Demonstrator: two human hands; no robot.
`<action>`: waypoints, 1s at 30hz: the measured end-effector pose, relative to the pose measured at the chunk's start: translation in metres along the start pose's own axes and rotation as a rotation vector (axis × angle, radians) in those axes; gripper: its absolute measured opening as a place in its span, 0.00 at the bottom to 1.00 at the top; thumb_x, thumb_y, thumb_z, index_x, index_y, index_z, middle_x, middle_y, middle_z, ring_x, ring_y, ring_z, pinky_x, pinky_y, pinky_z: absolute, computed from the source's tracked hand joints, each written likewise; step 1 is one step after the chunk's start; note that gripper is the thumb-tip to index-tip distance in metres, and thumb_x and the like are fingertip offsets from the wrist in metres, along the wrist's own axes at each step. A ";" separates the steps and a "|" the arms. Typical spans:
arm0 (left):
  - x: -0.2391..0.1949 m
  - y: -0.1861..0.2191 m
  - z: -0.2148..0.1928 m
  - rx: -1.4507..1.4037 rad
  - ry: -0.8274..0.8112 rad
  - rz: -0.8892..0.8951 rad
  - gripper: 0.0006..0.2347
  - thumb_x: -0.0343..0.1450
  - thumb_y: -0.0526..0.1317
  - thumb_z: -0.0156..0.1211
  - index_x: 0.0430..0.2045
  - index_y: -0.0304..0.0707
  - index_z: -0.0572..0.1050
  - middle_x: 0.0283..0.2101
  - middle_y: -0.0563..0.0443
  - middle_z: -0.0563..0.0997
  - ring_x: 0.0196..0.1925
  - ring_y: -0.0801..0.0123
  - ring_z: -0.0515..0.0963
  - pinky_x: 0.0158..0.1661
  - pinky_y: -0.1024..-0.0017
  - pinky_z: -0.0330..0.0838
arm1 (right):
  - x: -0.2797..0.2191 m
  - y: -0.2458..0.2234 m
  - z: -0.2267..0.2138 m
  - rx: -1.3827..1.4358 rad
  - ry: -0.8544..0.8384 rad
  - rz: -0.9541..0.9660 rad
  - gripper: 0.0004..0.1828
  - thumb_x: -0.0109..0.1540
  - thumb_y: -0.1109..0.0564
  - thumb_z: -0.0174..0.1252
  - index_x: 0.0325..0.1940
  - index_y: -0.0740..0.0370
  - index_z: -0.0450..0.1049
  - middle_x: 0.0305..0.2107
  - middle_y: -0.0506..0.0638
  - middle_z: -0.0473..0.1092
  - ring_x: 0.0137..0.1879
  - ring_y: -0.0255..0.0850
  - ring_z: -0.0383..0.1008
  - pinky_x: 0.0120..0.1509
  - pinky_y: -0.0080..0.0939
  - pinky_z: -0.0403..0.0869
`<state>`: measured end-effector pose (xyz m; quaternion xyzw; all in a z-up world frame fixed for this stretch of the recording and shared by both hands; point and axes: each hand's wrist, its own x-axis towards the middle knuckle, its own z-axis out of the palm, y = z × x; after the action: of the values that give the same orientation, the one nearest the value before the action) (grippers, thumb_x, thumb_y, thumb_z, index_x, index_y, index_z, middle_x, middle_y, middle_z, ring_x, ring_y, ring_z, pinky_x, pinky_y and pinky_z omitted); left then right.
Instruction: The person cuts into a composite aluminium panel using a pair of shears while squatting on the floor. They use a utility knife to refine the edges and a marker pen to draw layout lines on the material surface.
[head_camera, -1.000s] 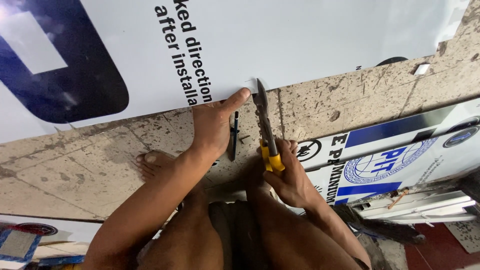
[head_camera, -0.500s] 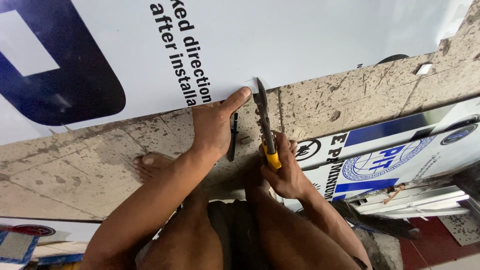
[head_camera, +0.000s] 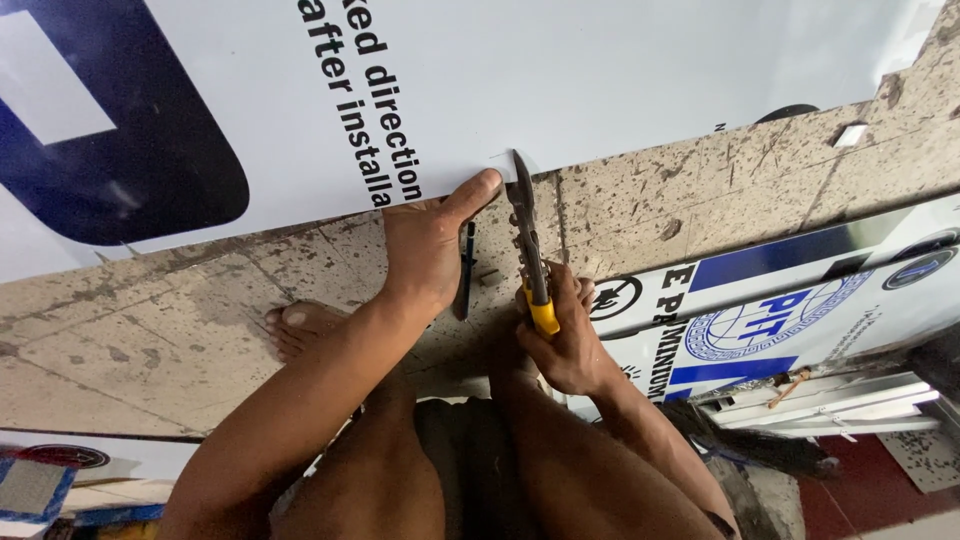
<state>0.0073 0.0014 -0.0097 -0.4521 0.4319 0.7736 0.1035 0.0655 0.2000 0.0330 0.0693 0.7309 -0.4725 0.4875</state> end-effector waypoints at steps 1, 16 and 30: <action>0.001 -0.001 -0.001 -0.018 -0.018 -0.004 0.14 0.65 0.35 0.68 0.42 0.41 0.71 0.42 0.49 0.79 0.48 0.66 0.77 0.51 0.57 0.72 | 0.000 0.002 0.001 0.013 -0.005 0.005 0.33 0.51 0.64 0.55 0.60 0.62 0.56 0.32 0.53 0.66 0.42 0.47 0.63 0.51 0.50 0.64; 0.002 -0.034 -0.020 -0.197 -0.002 -0.044 0.14 0.67 0.39 0.66 0.43 0.39 0.71 0.40 0.49 0.79 0.44 0.67 0.78 0.49 0.58 0.75 | -0.019 -0.034 0.010 0.102 -0.076 0.025 0.40 0.51 0.56 0.61 0.64 0.63 0.53 0.35 0.59 0.63 0.45 0.52 0.65 0.50 0.59 0.66; 0.004 -0.035 -0.020 -0.210 -0.037 -0.058 0.14 0.69 0.41 0.65 0.45 0.43 0.69 0.40 0.51 0.79 0.44 0.68 0.78 0.47 0.62 0.77 | -0.007 -0.040 0.008 0.119 -0.037 -0.011 0.39 0.50 0.60 0.62 0.63 0.66 0.55 0.36 0.59 0.62 0.45 0.53 0.64 0.50 0.60 0.65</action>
<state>0.0362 0.0058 -0.0374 -0.4584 0.3332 0.8194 0.0861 0.0516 0.1741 0.0626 0.0854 0.6926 -0.5191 0.4935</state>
